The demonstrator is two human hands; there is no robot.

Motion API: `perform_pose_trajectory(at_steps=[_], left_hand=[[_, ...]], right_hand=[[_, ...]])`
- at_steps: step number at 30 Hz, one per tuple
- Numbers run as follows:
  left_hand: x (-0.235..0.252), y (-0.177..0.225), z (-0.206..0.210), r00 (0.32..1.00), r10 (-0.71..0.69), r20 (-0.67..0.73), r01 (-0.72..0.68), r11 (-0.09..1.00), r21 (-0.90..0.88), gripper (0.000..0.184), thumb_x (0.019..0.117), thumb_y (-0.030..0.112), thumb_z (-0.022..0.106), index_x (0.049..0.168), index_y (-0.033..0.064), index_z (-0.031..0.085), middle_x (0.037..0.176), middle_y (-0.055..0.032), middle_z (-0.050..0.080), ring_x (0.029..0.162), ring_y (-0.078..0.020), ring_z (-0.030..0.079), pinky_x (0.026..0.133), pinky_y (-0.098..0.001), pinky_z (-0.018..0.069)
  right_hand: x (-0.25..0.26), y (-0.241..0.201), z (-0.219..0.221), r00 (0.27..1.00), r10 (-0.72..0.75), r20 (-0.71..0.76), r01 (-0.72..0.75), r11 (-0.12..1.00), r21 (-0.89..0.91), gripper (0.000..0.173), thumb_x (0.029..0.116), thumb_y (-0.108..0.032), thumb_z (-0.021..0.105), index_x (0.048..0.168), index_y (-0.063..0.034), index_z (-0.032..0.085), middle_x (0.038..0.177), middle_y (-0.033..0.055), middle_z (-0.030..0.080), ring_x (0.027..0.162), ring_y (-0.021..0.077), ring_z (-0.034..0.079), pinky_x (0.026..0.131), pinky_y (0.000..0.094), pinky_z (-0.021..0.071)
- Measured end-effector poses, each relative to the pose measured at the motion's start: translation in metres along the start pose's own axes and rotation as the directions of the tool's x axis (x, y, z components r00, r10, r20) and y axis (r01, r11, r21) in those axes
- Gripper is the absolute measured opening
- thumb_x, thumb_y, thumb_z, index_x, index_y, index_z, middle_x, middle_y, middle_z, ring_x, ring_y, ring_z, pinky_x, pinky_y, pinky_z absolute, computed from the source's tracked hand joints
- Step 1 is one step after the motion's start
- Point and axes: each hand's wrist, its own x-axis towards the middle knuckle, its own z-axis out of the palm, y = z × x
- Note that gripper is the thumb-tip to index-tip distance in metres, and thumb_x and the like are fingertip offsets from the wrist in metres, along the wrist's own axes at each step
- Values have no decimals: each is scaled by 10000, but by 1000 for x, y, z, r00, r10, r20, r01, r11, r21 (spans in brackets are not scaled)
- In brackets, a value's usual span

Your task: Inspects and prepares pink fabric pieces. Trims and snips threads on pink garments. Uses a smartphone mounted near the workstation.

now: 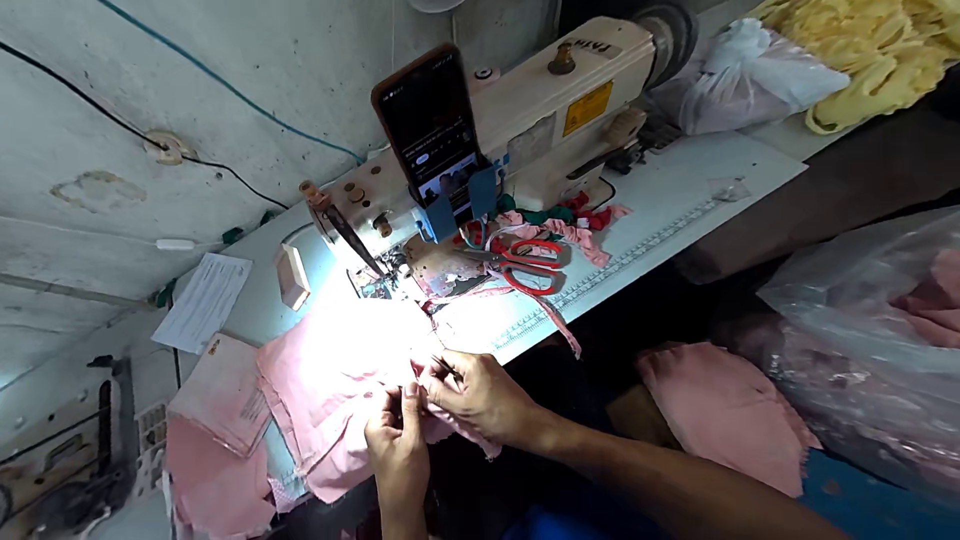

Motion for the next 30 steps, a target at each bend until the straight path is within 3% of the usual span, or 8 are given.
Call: perform_pose_trajectory(at_steps=[9, 12, 15, 17, 19, 21, 24, 30], left_hand=[[3, 1, 4, 1000, 16, -25, -15, 999, 31, 133, 1004, 77, 594, 895, 30, 656, 726, 3, 650, 655, -67, 646, 620, -217, 570], [4, 8, 4, 999, 40, 0, -40, 997, 65, 119, 1012, 64, 593, 920, 19, 653, 746, 27, 663, 664, -36, 649, 633, -203, 576], [0, 9, 2, 1000, 1, 14, -2, 999, 33, 110, 1033, 97, 582, 967, 59, 661, 766, 31, 664, 676, -51, 655, 643, -231, 585], [1, 10, 1, 999, -22, 27, 22, 1000, 16, 115, 1051, 138, 574, 992, 79, 653, 778, 27, 650, 674, -62, 641, 630, -238, 571], [0, 12, 1, 999, -28, 26, 28, 1000, 7, 125, 1058, 156, 572, 992, 79, 646, 778, 18, 645, 672, -70, 640, 622, -241, 570], [0, 13, 2, 999, -27, 26, 28, 1000, -8, 130, 1058, 152, 572, 985, 72, 645, 776, 11, 642, 671, -74, 638, 618, -239, 565], [0, 12, 4, 999, -16, 31, 16, 1000, -6, 128, 1057, 141, 570, 969, 78, 637, 760, 19, 620, 649, -61, 616, 596, -221, 548], [-5, 11, 9, 1000, 1, -13, -2, 1000, -26, 119, 1051, 132, 576, 974, 72, 644, 760, 20, 627, 653, -62, 617, 607, -224, 550]], right_hand=[[1, -1, 3, 982, -153, -109, 127, 968, -215, 305, 955, -344, 628, 1047, -77, 742, 863, 47, 696, 775, 156, 658, 680, 371, 540], [6, -8, -13, 999, 20, 42, -19, 1000, -2, 241, 994, -306, 632, 1004, -83, 722, 790, 15, 661, 682, 92, 609, 644, 311, 524], [-4, -4, -15, 999, 16, 31, -21, 982, 185, 148, 1031, -240, 611, 1060, -109, 675, 844, -11, 665, 652, 65, 603, 570, 258, 518], [-14, -11, -19, 1000, 8, 9, -11, 957, 289, 205, 1087, -266, 466, 1190, -130, 579, 848, -7, 597, 581, 57, 511, 490, 215, 439], [-24, -19, -23, 997, 46, 59, -67, 894, 442, 289, 1101, -325, 292, 1170, -179, 531, 727, -27, 491, 482, 36, 382, 426, 173, 329], [-31, -22, -26, 981, 47, 191, -147, 819, 555, 346, 1099, -329, 220, 1094, -176, 531, 694, -26, 454, 467, 28, 344, 426, 160, 299], [-31, -22, -25, 945, 91, 314, -260, 790, 554, 419, 1115, -342, 222, 1017, -144, 578, 652, -23, 477, 465, 13, 369, 433, 142, 311], [-25, -18, -22, 926, 189, 326, -313, 869, 384, 319, 1115, -258, 377, 1000, -106, 633, 615, -10, 484, 461, 44, 381, 428, 170, 300]])
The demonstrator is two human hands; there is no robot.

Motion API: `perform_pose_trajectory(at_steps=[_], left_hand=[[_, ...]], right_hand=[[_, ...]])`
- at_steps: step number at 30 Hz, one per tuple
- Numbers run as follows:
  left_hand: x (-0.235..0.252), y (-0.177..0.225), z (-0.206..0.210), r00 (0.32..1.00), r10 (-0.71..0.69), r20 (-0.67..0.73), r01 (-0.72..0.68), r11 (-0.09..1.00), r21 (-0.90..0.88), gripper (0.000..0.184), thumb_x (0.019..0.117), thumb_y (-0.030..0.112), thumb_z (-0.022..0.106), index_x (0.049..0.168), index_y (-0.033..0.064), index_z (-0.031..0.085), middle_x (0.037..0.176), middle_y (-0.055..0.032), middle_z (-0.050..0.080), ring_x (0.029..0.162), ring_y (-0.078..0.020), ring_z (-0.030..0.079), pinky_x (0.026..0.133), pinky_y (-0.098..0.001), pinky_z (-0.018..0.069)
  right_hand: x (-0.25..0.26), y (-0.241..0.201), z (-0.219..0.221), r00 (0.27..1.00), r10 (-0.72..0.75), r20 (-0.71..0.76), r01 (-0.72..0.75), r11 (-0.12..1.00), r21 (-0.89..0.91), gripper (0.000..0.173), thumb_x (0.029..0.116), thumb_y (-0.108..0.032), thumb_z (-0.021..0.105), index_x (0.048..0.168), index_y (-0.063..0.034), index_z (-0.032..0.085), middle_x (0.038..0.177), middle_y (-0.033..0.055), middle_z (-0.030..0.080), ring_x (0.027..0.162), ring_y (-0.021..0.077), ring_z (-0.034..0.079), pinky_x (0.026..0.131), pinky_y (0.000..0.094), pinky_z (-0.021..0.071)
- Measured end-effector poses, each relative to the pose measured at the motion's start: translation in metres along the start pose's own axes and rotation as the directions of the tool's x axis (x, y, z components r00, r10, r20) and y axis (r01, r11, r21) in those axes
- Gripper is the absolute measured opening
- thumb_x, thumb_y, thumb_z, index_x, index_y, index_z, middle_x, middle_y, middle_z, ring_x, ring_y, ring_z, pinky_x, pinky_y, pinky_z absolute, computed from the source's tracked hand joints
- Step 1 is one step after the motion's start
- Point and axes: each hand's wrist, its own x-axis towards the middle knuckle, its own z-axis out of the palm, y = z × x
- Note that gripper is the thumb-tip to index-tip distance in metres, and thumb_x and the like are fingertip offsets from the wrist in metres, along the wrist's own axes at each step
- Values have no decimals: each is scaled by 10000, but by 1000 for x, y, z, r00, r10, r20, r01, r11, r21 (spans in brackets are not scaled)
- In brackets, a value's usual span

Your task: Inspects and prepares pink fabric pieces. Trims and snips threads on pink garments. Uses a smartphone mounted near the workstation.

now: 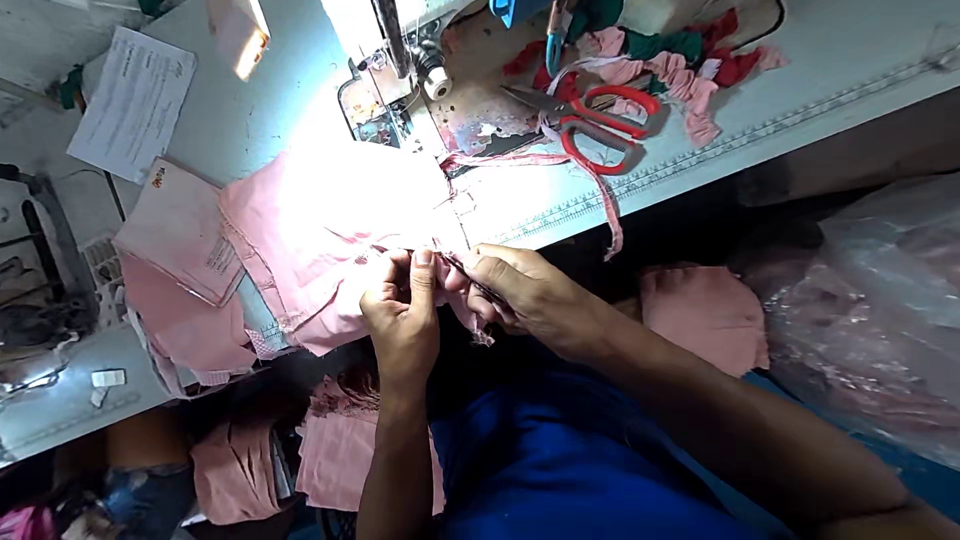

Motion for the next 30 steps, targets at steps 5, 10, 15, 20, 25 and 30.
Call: perform_pose_trajectory(at_steps=[5, 10, 15, 20, 25, 30], left_hand=[[-1, 0, 3, 999, -29, -31, 29, 1000, -7, 127, 1050, 136, 586, 964, 66, 648, 757, 12, 629, 648, -65, 616, 603, -221, 547], [-1, 0, 4, 999, -49, -6, 49, 999, 8, 156, 1055, 159, 582, 940, 74, 645, 753, 12, 624, 650, -67, 614, 596, -223, 538], [-1, -1, 2, 999, -54, -9, 54, 998, -20, 120, 1050, 160, 593, 982, 75, 643, 792, 13, 643, 694, -71, 642, 639, -235, 569], [-3, 0, 1, 999, -35, 15, 36, 999, -30, 110, 1062, 153, 564, 1008, 83, 630, 798, 22, 631, 695, -62, 632, 647, -232, 566], [-5, 1, 1, 997, -67, 23, 69, 996, -58, 119, 1069, 138, 542, 1017, 73, 627, 827, 1, 644, 733, -85, 657, 680, -261, 589], [-3, 3, 0, 997, -72, -31, 72, 997, -21, 149, 1032, 188, 627, 932, 84, 664, 772, 14, 665, 677, -77, 661, 631, -244, 588]], right_hand=[[2, 0, -2, 1000, 6, -11, -7, 998, -57, 357, 1121, -280, 373, 959, -87, 626, 598, 7, 508, 445, 62, 407, 415, 184, 320], [4, 1, -4, 999, -5, -44, -3, 986, -165, 364, 1116, -302, 405, 881, -98, 593, 591, 16, 522, 456, 84, 454, 419, 207, 355], [1, -3, -2, 979, -131, -159, 42, 884, -465, 300, 1091, -324, 464, 875, -156, 585, 586, -34, 517, 474, 57, 502, 420, 226, 400], [6, 8, -3, 886, -407, -221, 216, 785, -580, 280, 987, -381, 638, 1123, -137, 618, 796, -58, 579, 597, 13, 516, 504, 188, 447], [17, 12, -3, 889, -414, -194, 305, 853, -424, 81, 990, -195, 675, 977, -116, 685, 740, -36, 640, 556, 29, 561, 461, 188, 460], [15, 14, 2, 845, -495, -201, 321, 771, -549, 98, 977, -209, 678, 975, -112, 694, 792, -50, 628, 619, -8, 538, 525, 159, 445]])
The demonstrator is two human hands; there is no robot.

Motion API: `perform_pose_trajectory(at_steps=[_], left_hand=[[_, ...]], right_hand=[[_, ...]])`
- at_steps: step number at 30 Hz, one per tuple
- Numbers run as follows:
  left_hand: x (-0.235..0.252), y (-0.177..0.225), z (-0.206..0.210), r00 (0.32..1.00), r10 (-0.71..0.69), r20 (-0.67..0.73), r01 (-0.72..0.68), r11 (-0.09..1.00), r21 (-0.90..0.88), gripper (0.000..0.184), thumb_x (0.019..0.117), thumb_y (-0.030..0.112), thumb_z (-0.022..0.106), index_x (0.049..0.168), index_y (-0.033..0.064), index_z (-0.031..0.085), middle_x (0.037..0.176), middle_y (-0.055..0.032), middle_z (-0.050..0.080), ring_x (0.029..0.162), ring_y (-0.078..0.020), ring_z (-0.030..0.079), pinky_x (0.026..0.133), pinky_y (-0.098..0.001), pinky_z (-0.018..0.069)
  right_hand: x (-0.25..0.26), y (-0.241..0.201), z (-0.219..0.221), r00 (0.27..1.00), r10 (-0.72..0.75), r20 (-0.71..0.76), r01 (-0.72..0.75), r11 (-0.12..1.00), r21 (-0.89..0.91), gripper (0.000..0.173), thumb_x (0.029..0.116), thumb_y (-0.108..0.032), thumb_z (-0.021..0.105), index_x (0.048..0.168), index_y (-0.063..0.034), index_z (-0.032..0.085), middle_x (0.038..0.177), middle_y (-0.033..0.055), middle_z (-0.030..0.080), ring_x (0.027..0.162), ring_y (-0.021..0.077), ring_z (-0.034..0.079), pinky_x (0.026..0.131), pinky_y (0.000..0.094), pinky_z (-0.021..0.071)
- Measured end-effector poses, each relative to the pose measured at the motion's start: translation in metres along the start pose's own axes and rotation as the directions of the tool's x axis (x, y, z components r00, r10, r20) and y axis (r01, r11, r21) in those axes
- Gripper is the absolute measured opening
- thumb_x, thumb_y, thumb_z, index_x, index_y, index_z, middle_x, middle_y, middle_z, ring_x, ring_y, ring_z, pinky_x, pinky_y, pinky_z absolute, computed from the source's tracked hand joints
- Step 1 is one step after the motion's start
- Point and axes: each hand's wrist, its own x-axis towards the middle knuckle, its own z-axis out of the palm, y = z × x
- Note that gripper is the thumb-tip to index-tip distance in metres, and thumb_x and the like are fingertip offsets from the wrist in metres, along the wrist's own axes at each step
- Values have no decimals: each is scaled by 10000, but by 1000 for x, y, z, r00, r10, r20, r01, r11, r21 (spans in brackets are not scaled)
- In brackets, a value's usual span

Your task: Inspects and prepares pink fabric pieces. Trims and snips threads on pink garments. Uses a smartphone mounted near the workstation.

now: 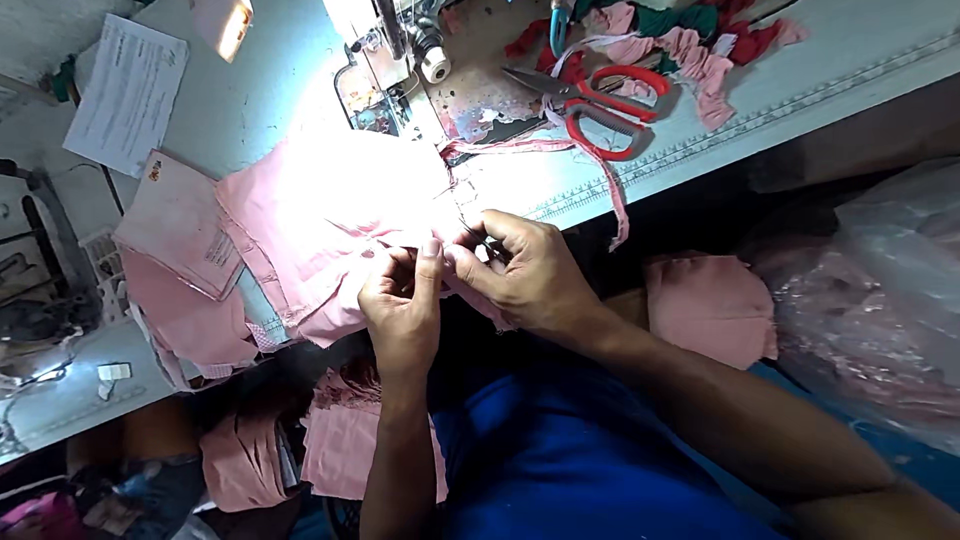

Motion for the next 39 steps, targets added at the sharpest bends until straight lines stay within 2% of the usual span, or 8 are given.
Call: perform_pose_trajectory(at_steps=[9, 15, 20, 22, 24, 27, 31, 39], left_hand=[[-1, -4, 0, 997, -18, 76, 31, 984, -175, 93, 1049, 105, 577, 1009, 55, 645, 828, -11, 658, 722, -80, 659, 677, -246, 588], [-2, -7, -1, 990, -53, 130, 96, 929, -357, 114, 1061, 121, 550, 1050, 66, 650, 888, -13, 658, 789, -80, 661, 747, -257, 589], [-1, -11, -3, 991, 14, 132, 22, 965, -263, 99, 1056, 108, 555, 1054, 64, 643, 876, -6, 650, 770, -76, 656, 720, -253, 589], [-1, -10, -2, 991, 30, 128, -6, 983, -184, 97, 1058, 109, 554, 1052, 66, 641, 867, 1, 650, 757, -72, 654, 698, -245, 586], [-1, -8, -3, 992, 36, 123, -19, 991, -135, 86, 1055, 111, 564, 1044, 71, 639, 851, 14, 647, 735, -58, 643, 680, -228, 578], [-1, -6, -3, 991, 43, 124, -31, 994, -101, 83, 1053, 114, 566, 1031, 75, 635, 834, 28, 639, 716, -41, 628, 661, -207, 559], [0, -4, -3, 988, 39, 147, -24, 995, -99, 95, 1059, 115, 555, 1036, 67, 633, 840, 14, 637, 726, -56, 632, 654, -217, 560], [-3, -3, 1, 988, 49, 145, -43, 998, -39, 109, 1063, 113, 547, 1017, 52, 625, 792, 6, 623, 686, -65, 617, 629, -222, 550]], right_hand=[[0, 6, -4, 959, 207, 192, -274, 849, 452, 123, 1027, -135, 620, 958, -44, 666, 696, 50, 603, 521, 95, 543, 429, 204, 437], [3, 2, -4, 830, 391, 397, -549, 449, 706, 149, 1039, -123, 570, 1021, -23, 678, 768, 90, 665, 602, 82, 629, 531, 214, 543], [2, 1, -6, 842, 384, 379, -538, 544, 644, 158, 1048, -143, 576, 1031, -23, 677, 755, 88, 650, 576, 82, 602, 501, 207, 516], [-2, 0, -9, 899, 355, 256, -438, 735, 518, 180, 1065, -204, 558, 1006, -64, 653, 701, 50, 602, 511, 73, 530, 441, 195, 440], [-9, -6, -15, 958, 263, 111, -286, 895, 342, 221, 1097, -295, 446, 1098, -130, 593, 703, -5, 514, 471, 59, 422, 403, 190, 348], [-16, -27, -28, 967, 147, 206, -227, 865, 448, 348, 1101, -356, 236, 1106, -167, 529, 697, -34, 457, 470, 34, 363, 401, 162, 304], [-18, -24, -27, 868, 186, 461, -406, 800, 442, 453, 1110, -321, 229, 1056, -138, 640, 660, -35, 470, 487, 29, 382, 430, 152, 305], [-11, -5, -17, 844, 331, 422, -477, 823, 309, 389, 1098, -264, 329, 939, -122, 654, 596, -11, 436, 455, 66, 375, 420, 193, 304]])
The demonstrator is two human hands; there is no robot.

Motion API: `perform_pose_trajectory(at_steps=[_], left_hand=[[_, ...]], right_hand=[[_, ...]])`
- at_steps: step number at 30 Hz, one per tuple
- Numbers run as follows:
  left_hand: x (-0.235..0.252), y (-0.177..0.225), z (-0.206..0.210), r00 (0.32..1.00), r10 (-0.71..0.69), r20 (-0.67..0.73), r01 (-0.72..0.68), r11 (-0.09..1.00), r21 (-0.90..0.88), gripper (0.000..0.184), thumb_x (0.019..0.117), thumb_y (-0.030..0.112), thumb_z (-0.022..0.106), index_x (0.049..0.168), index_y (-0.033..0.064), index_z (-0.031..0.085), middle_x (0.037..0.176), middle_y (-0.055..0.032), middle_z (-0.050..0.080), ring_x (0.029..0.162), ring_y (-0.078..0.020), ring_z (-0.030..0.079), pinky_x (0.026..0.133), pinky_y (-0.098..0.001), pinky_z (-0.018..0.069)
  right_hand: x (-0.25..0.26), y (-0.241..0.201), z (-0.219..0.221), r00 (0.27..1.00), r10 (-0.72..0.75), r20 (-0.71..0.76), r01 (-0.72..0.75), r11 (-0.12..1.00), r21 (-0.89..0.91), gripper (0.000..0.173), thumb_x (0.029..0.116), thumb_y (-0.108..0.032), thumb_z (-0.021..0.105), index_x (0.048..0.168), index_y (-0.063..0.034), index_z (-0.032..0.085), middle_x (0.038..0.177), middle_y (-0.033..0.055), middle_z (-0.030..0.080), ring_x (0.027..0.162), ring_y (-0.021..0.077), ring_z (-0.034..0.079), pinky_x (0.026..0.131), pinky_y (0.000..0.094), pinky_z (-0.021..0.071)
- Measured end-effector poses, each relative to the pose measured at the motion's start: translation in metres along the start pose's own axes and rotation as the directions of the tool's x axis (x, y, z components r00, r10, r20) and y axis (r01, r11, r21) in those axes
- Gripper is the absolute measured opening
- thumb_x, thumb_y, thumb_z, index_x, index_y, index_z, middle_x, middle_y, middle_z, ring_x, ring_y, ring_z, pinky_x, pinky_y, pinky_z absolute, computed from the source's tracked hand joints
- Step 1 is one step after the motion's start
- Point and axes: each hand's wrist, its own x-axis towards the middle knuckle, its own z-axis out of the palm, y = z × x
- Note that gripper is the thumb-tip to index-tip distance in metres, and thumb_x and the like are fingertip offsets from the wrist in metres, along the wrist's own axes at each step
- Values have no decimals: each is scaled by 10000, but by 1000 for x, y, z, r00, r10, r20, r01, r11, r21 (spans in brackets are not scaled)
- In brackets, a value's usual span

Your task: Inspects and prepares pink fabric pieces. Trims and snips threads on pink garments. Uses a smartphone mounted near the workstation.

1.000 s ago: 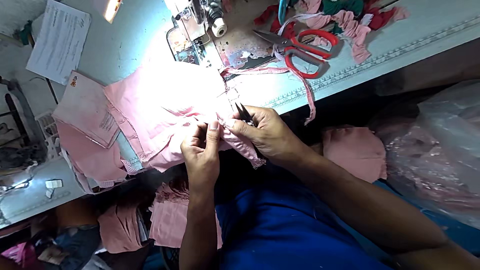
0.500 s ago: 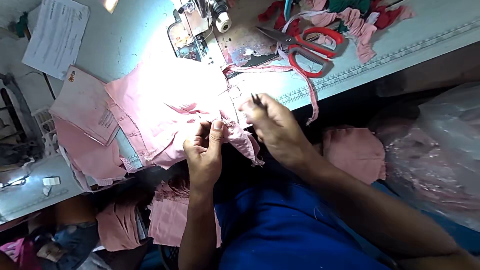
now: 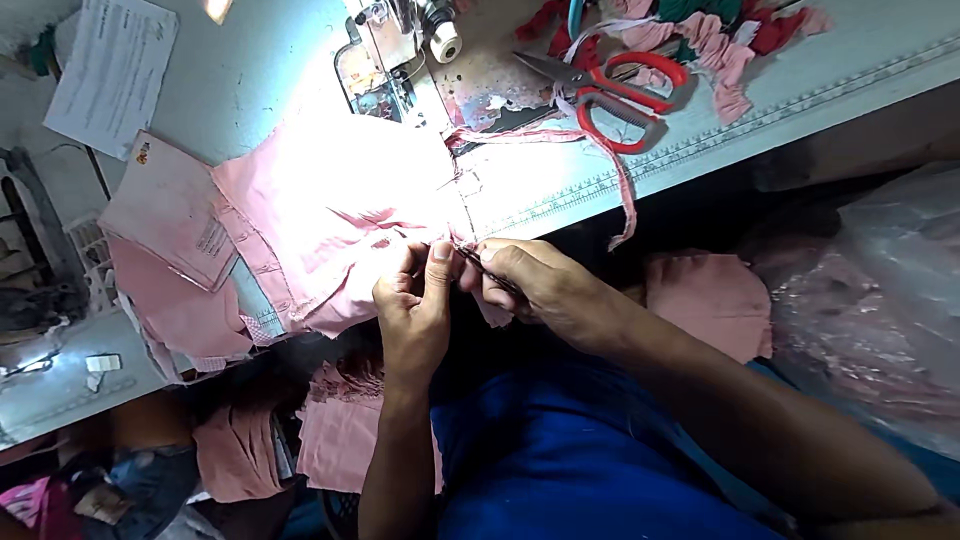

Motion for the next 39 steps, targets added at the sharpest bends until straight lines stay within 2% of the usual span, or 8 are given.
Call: perform_pose_trajectory(at_steps=[9, 13, 18, 20, 24, 28, 34, 39], left_hand=[[-1, -2, 1, 1000, 14, -8, -13, 999, 43, 109, 1065, 118, 545, 1012, 58, 619, 815, 4, 624, 714, -68, 624, 645, -225, 552], [0, -2, -2, 999, 30, 16, -31, 997, 68, 116, 1066, 126, 542, 1017, 55, 621, 802, 4, 621, 699, -69, 620, 635, -227, 551], [0, -3, -1, 999, 38, 19, -39, 998, 52, 102, 1065, 110, 541, 1033, 50, 618, 816, 5, 625, 710, -65, 624, 649, -223, 555], [0, -4, -1, 999, 33, 27, -34, 999, 28, 111, 1068, 114, 532, 1016, 58, 612, 809, 8, 617, 710, -63, 618, 646, -219, 547], [1, -9, -4, 999, 3, 43, 0, 999, -53, 118, 1066, 123, 540, 1006, 65, 623, 804, 9, 604, 707, -62, 606, 645, -219, 540], [1, -9, -3, 999, -12, 47, 16, 995, -96, 114, 1070, 119, 530, 1006, 71, 612, 805, 7, 603, 703, -63, 606, 647, -222, 546], [0, -8, -2, 998, 20, 51, -20, 1000, -3, 116, 1070, 109, 524, 1007, 63, 609, 803, 12, 607, 701, -56, 608, 640, -213, 541], [-1, -13, -4, 998, 4, 56, 1, 996, -93, 114, 1071, 116, 521, 1016, 78, 613, 817, 17, 602, 717, -57, 608, 664, -223, 548]], right_hand=[[3, 2, 1, 999, 24, -28, -25, 1000, -7, 374, 1091, -274, 366, 880, -121, 635, 590, -4, 444, 446, 73, 378, 415, 201, 305], [5, -1, 3, 999, 20, -38, -20, 1000, 11, 372, 1102, -271, 401, 888, -94, 648, 603, 8, 489, 454, 78, 417, 415, 198, 342], [9, 2, 5, 995, -14, -96, 8, 998, -58, 359, 1096, -266, 460, 830, -89, 622, 598, 23, 502, 453, 93, 433, 414, 216, 347], [11, 4, 4, 998, -21, -62, 23, 999, 41, 357, 1100, -225, 433, 831, -74, 614, 586, 15, 478, 444, 74, 405, 407, 191, 335], [10, -1, 2, 997, 67, 31, -73, 970, 232, 385, 1108, -214, 367, 849, -74, 614, 558, -24, 412, 423, 24, 338, 397, 153, 291], [9, -3, 0, 997, 70, 34, -76, 976, 206, 381, 1110, -210, 361, 880, -65, 628, 572, -23, 434, 430, 24, 351, 402, 150, 296], [11, -2, 3, 998, 55, -27, -52, 992, 112, 384, 1111, -239, 407, 857, -66, 637, 574, 2, 458, 425, 49, 375, 393, 169, 314], [14, 1, 7, 998, 59, -8, -55, 966, 252, 406, 1101, -202, 381, 759, -83, 565, 537, -18, 398, 420, 30, 336, 402, 159, 290]])
